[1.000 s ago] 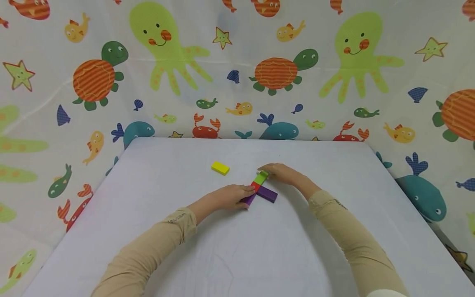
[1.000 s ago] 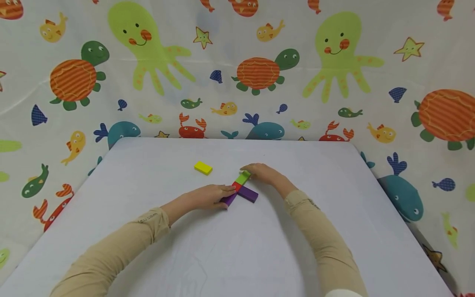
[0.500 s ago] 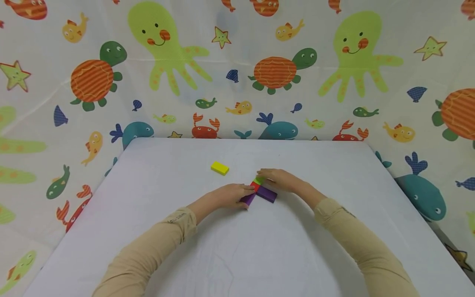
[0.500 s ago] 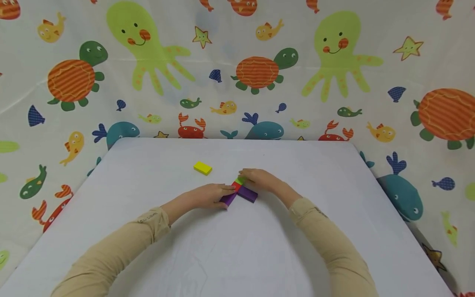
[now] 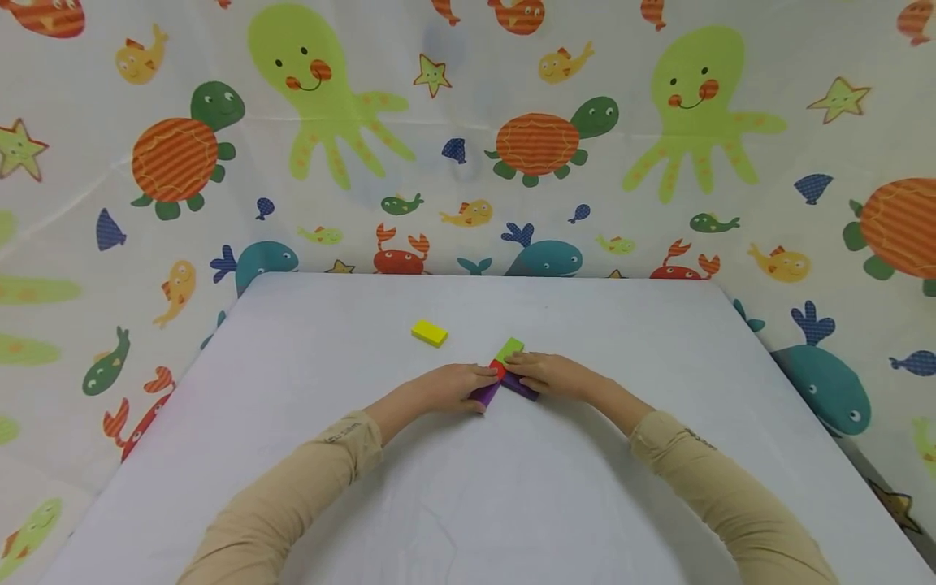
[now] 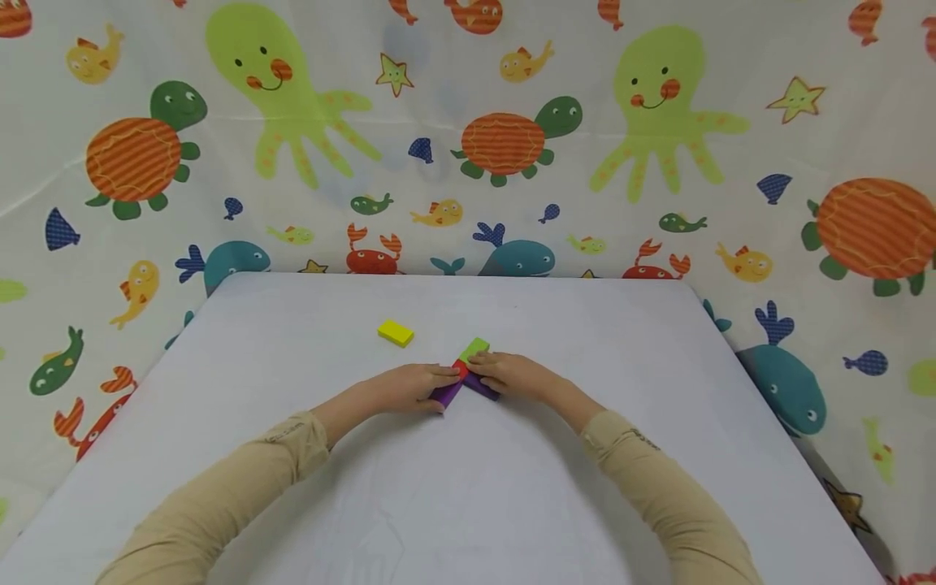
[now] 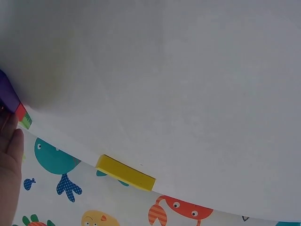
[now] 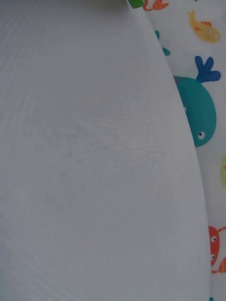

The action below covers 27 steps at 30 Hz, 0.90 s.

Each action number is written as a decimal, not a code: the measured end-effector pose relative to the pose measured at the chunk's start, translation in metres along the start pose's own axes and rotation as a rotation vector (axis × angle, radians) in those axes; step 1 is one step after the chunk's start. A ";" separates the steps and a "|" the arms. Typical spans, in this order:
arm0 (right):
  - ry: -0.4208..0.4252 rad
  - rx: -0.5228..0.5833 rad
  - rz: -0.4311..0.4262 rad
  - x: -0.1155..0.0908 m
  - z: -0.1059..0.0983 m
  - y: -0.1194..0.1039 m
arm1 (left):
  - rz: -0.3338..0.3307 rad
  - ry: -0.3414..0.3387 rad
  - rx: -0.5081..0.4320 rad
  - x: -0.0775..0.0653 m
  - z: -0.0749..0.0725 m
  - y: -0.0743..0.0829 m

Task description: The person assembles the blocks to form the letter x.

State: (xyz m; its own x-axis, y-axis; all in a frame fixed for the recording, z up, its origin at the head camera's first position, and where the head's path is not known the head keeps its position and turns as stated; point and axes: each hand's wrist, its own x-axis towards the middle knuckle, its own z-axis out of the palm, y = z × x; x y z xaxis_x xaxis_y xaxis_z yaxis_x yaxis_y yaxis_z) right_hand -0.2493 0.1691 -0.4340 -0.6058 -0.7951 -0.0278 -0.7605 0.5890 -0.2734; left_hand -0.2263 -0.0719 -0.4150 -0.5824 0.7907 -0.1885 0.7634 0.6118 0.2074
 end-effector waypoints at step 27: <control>-0.002 -0.149 -0.106 0.004 -0.001 0.001 | 0.003 0.006 0.000 -0.001 -0.001 0.001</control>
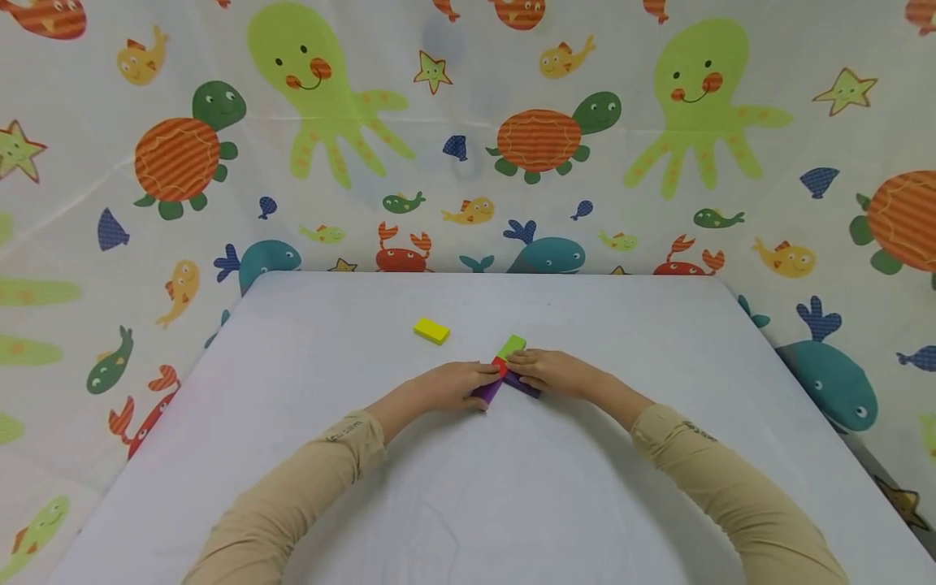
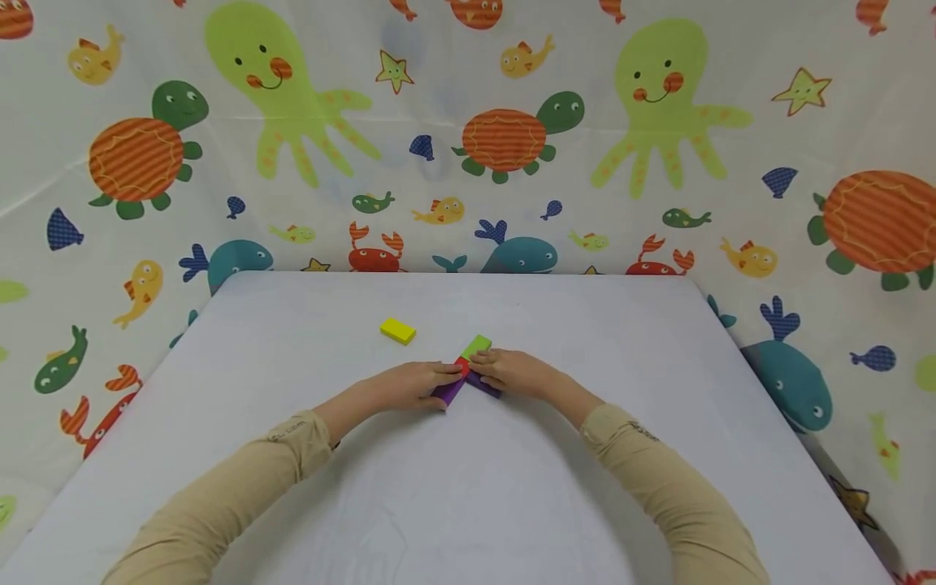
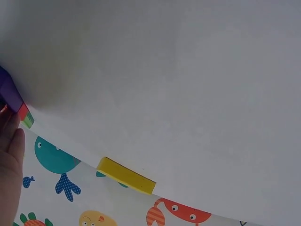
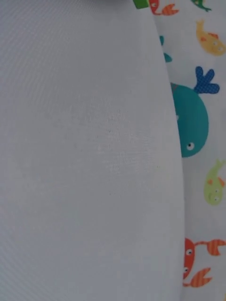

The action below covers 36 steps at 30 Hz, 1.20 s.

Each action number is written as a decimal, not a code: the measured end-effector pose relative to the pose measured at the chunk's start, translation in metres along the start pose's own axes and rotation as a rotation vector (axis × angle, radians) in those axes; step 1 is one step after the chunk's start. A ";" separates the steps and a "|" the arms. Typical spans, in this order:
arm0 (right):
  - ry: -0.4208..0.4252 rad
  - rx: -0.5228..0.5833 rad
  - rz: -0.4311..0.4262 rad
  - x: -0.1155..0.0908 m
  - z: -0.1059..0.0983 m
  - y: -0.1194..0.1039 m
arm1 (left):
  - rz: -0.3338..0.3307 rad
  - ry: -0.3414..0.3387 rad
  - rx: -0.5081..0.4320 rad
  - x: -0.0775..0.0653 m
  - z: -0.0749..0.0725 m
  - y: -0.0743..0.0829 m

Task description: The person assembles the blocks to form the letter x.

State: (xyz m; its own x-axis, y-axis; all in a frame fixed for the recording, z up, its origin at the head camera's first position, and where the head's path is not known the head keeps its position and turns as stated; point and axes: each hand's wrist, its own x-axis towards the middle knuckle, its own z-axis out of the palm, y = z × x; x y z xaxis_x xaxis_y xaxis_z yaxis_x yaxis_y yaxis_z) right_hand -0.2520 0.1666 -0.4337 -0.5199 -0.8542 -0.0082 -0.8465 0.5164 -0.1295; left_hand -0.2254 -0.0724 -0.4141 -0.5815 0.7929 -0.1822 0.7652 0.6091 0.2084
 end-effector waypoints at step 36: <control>-0.002 0.053 0.077 0.002 0.002 -0.009 | 0.034 0.029 0.003 -0.004 0.002 0.000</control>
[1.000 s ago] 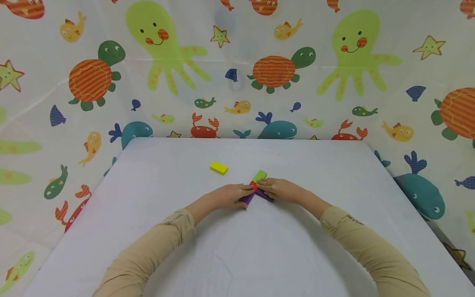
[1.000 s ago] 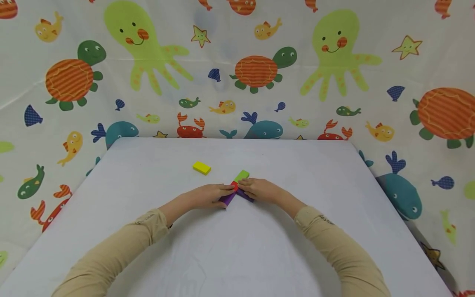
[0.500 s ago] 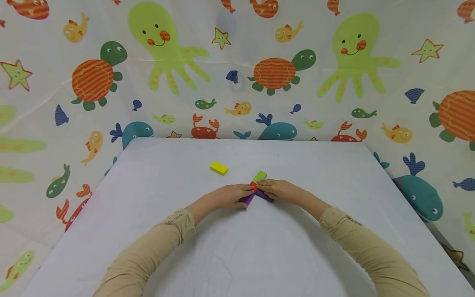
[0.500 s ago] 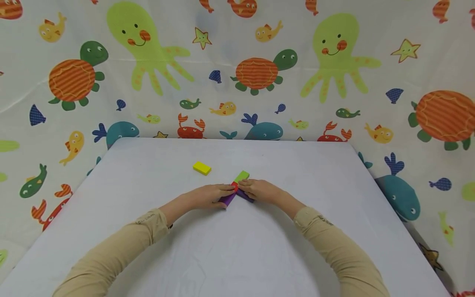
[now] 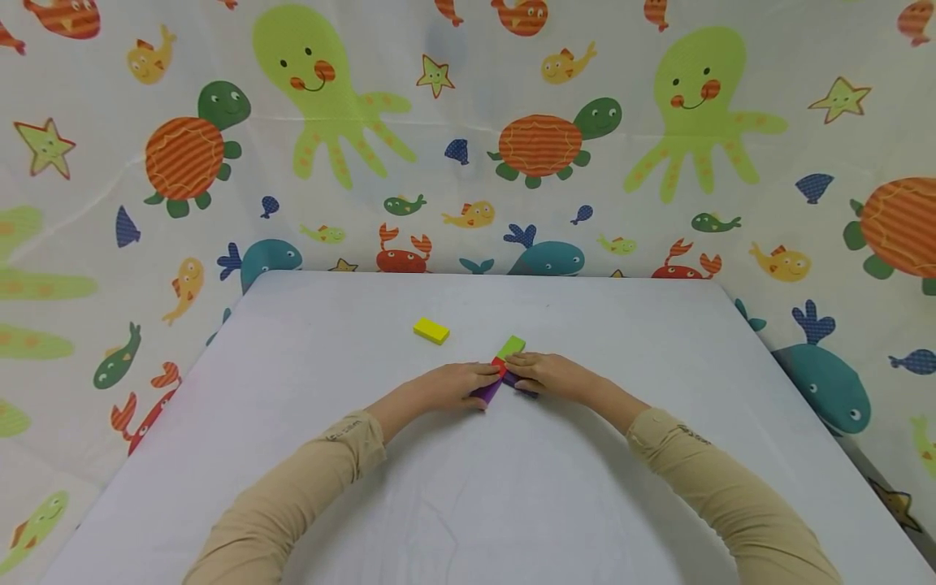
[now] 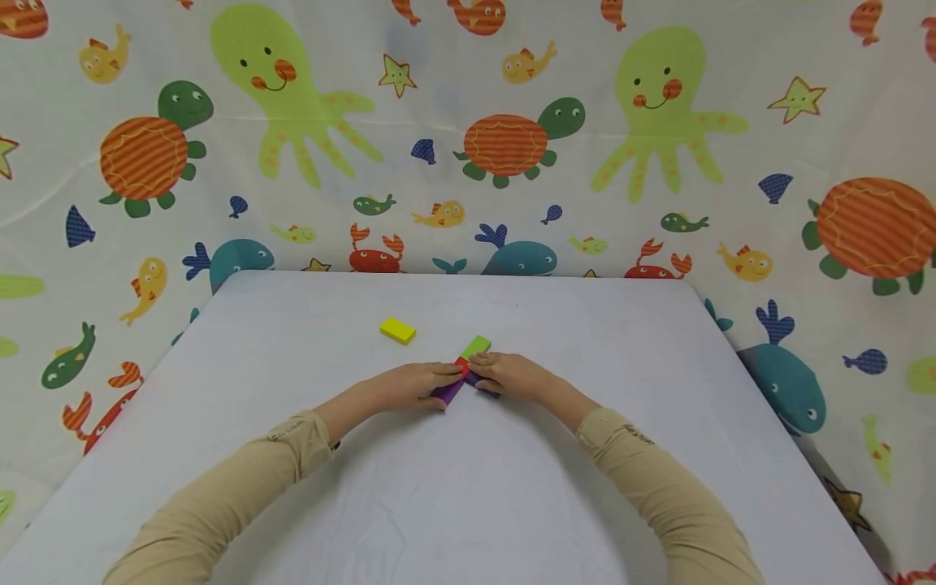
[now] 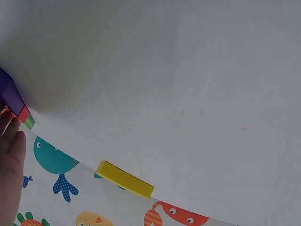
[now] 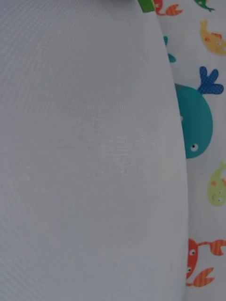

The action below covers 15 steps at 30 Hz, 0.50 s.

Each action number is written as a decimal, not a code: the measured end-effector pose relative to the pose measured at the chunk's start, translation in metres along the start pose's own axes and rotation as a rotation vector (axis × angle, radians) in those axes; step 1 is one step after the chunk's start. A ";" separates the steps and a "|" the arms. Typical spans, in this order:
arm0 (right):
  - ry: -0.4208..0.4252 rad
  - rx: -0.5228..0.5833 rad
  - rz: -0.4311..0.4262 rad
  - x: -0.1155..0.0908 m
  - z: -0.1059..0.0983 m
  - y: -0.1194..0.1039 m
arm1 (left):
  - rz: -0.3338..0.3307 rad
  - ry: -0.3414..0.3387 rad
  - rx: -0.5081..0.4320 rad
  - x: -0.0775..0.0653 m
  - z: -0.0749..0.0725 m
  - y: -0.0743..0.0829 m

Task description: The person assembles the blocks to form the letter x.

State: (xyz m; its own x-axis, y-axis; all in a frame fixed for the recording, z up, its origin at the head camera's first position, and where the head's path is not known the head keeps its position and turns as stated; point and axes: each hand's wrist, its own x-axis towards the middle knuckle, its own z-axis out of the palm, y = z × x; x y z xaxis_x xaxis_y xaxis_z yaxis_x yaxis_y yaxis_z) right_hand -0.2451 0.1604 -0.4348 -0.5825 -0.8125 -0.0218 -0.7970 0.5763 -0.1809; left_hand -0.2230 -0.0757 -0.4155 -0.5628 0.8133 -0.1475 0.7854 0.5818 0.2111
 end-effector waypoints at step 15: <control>0.018 -0.005 0.001 0.001 0.000 -0.001 | 0.011 0.045 0.005 -0.003 0.004 -0.002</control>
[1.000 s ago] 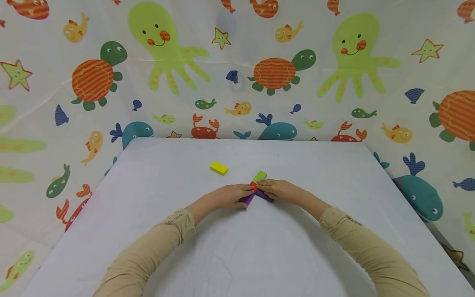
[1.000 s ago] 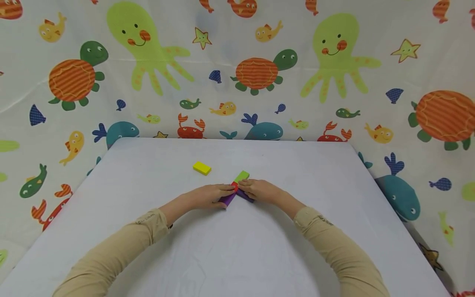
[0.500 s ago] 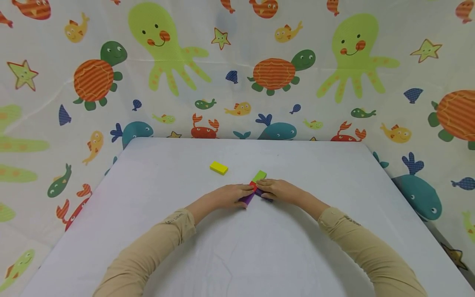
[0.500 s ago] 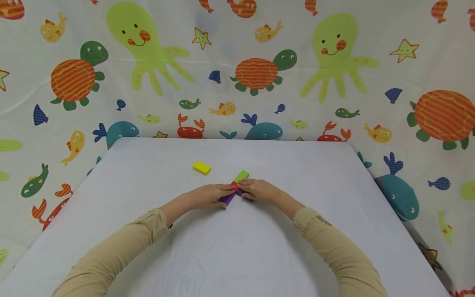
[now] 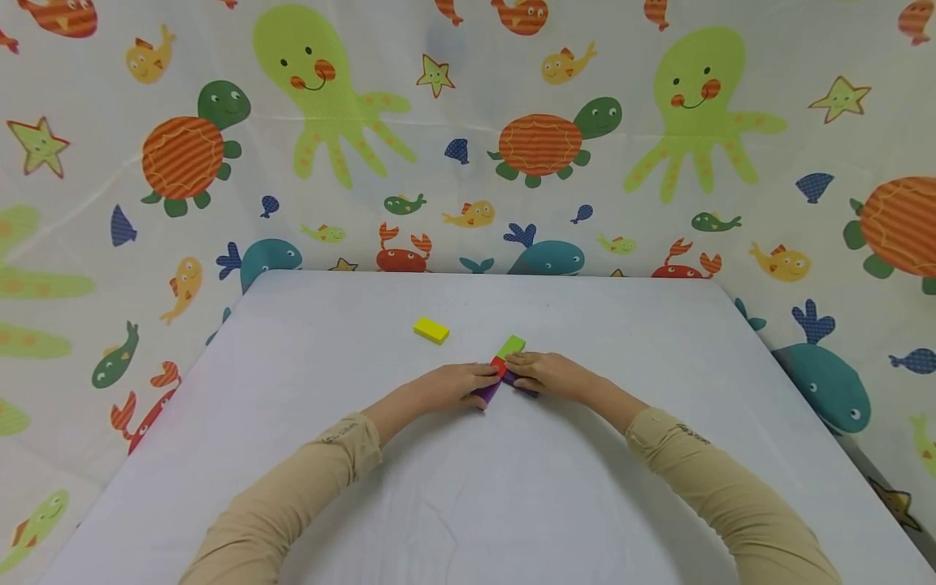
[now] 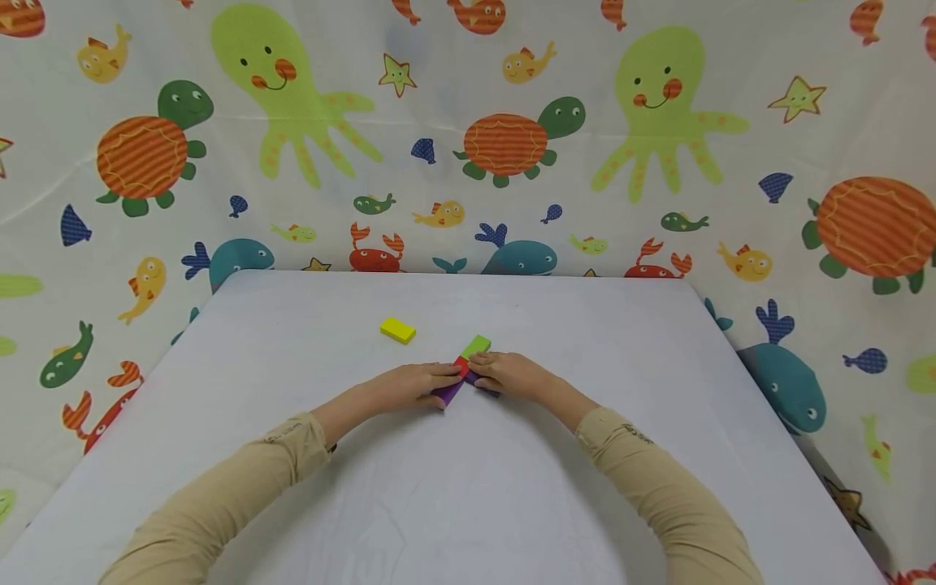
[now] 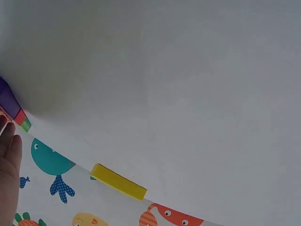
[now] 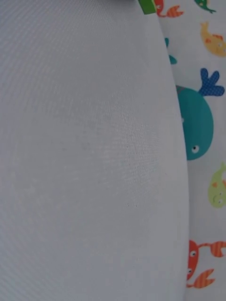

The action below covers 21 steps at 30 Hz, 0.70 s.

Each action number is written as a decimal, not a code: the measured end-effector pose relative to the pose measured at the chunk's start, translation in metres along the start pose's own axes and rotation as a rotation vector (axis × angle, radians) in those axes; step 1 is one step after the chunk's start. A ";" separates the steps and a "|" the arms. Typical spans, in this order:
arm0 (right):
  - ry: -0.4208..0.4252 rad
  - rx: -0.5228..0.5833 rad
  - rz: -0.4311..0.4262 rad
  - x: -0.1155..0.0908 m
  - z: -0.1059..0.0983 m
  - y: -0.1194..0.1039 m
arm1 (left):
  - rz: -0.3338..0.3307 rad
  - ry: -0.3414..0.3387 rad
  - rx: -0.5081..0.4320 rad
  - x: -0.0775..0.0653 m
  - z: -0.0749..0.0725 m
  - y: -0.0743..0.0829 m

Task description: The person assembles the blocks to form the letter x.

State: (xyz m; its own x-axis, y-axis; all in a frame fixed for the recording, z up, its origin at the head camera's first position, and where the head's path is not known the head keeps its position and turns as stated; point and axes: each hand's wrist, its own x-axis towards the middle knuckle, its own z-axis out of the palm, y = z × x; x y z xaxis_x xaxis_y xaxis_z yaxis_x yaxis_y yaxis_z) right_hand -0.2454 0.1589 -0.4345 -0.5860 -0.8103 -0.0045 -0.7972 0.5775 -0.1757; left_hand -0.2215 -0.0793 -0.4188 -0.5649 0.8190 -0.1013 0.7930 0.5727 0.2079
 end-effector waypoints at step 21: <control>-0.015 0.016 0.041 0.001 -0.002 -0.004 | -0.115 0.177 -0.017 -0.014 -0.009 -0.025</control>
State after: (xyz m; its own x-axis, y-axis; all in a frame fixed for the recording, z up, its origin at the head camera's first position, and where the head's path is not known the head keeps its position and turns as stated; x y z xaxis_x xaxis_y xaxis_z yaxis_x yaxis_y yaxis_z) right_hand -0.2434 0.1561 -0.4320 -0.6157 -0.7875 -0.0272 -0.7702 0.6087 -0.1905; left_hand -0.2353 -0.1051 -0.4133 -0.6839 0.7281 0.0472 0.7179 0.6599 0.2216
